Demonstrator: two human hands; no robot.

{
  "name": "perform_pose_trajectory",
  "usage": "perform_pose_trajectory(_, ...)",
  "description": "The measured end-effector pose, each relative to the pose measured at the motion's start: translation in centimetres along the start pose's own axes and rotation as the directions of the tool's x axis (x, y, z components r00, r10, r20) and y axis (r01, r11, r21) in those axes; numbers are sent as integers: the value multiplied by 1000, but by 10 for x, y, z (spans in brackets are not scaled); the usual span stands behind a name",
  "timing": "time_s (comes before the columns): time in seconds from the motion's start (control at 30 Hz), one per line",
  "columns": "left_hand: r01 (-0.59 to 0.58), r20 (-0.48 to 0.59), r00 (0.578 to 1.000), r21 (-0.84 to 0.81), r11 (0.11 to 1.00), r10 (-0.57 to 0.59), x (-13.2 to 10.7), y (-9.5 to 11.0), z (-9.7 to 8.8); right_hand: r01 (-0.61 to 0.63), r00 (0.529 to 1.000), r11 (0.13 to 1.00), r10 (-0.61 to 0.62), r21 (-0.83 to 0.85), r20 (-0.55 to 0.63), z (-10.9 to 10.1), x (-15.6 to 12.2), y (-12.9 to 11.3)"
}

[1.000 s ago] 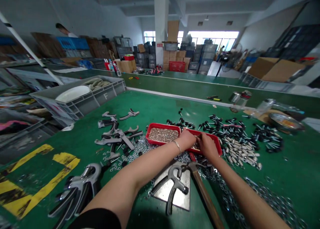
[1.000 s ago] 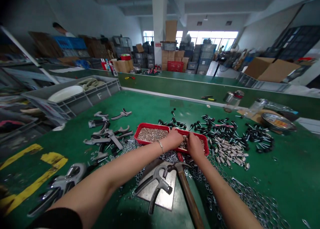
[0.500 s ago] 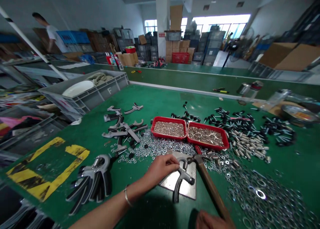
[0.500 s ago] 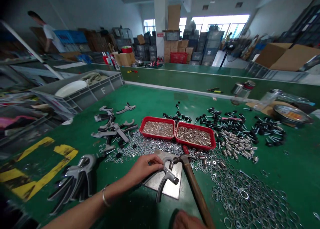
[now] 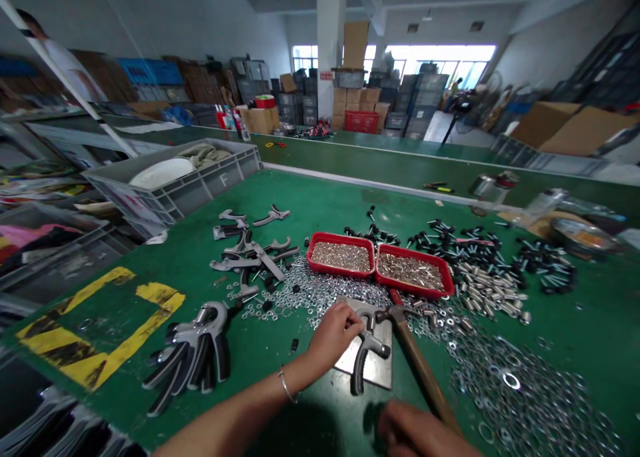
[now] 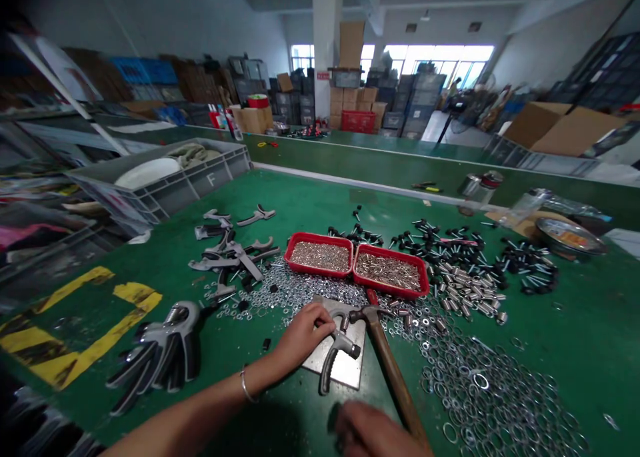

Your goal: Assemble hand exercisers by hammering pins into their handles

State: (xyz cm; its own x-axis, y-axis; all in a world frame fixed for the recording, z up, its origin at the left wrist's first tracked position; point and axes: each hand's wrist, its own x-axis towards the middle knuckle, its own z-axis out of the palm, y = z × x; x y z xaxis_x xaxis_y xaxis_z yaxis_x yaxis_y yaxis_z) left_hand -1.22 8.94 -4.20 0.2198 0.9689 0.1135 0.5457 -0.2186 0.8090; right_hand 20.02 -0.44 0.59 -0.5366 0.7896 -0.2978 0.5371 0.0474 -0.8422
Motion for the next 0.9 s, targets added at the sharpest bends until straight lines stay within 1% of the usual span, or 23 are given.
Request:
perform_pose_trajectory(0.03, -44, 21, 999, 50, 998, 43, 1, 2, -2, 5, 1000, 998, -4, 60, -18, -13, 10, 0)
perform_pose_trajectory(0.07, -106, 57, 993, 112, 988, 100, 2, 5, -4, 13, 998, 993, -5, 113, -68, -26, 21, 1)
perform_pose_trajectory(0.1, -179, 108, 981, 179, 967, 162, 4, 7, -6, 29, 987, 991, -8, 130, -159, -38, 33, 2)
perform_pose_trajectory(0.13, -252, 167, 962, 244, 936, 215, 5, 9, -8, 47, 963, 994, -20, 95, -270, -48, 46, 4)
perform_pose_trajectory(0.2, -376, 280, 916, 353, 857, 286, 7, 12, -12, 72, 886, 994, -101, -82, -453, -60, 73, 10)
perform_pose_trajectory(0.23, -424, 325, 894, 394, 815, 308, 5, 13, -12, 78, 849, 981, -159, -179, -503, -62, 84, 14)
perform_pose_trajectory(0.3, -483, 378, 866, 454, 749, 329, -2, 15, -12, 92, 795, 942, -264, -322, -546, -59, 103, 21)
perform_pose_trajectory(0.33, -490, 385, 863, 480, 727, 327, -7, 16, -10, 98, 777, 926, -300, -365, -554, -56, 109, 25)
perform_pose_trajectory(0.37, -477, 375, 872, 509, 717, 314, -14, 19, -9, 100, 765, 914, -323, -392, -557, -52, 113, 28)
perform_pose_trajectory(0.4, -443, 348, 892, 539, 717, 289, -20, 21, -6, 98, 757, 906, -336, -411, -560, -49, 116, 30)
perform_pose_trajectory(0.47, -353, 284, 932, 583, 731, 224, -32, 27, -1, 84, 755, 896, -343, -436, -559, -44, 118, 33)
perform_pose_trajectory(0.5, -315, 262, 946, 595, 739, 193, -36, 29, 1, 76, 757, 893, -341, -444, -557, -43, 117, 35)
perform_pose_trajectory(0.57, -277, 250, 956, 603, 748, 153, -39, 33, 4, 65, 759, 885, -344, -461, -553, -41, 115, 36)
perform_pose_trajectory(0.67, -295, 272, 950, 616, 730, 154, -37, 35, 3, 76, 754, 844, -397, -531, -524, -40, 112, 37)
perform_pose_trajectory(0.73, -341, 300, 936, 633, 695, 185, -34, 35, 1, 111, 762, 776, -467, -621, -449, -40, 113, 36)
perform_pose_trajectory(0.83, -401, 344, 913, 653, 642, 220, -30, 32, -3, 164, 803, 638, -529, -752, -274, -45, 112, 29)
perform_pose_trajectory(0.87, -416, 356, 906, 658, 627, 228, -30, 31, -3, 161, 817, 599, -526, -784, -235, -48, 110, 27)
perform_pose_trajectory(0.9, -432, 368, 899, 664, 611, 236, -30, 30, -3, 132, 829, 568, -512, -812, -223, -51, 105, 25)
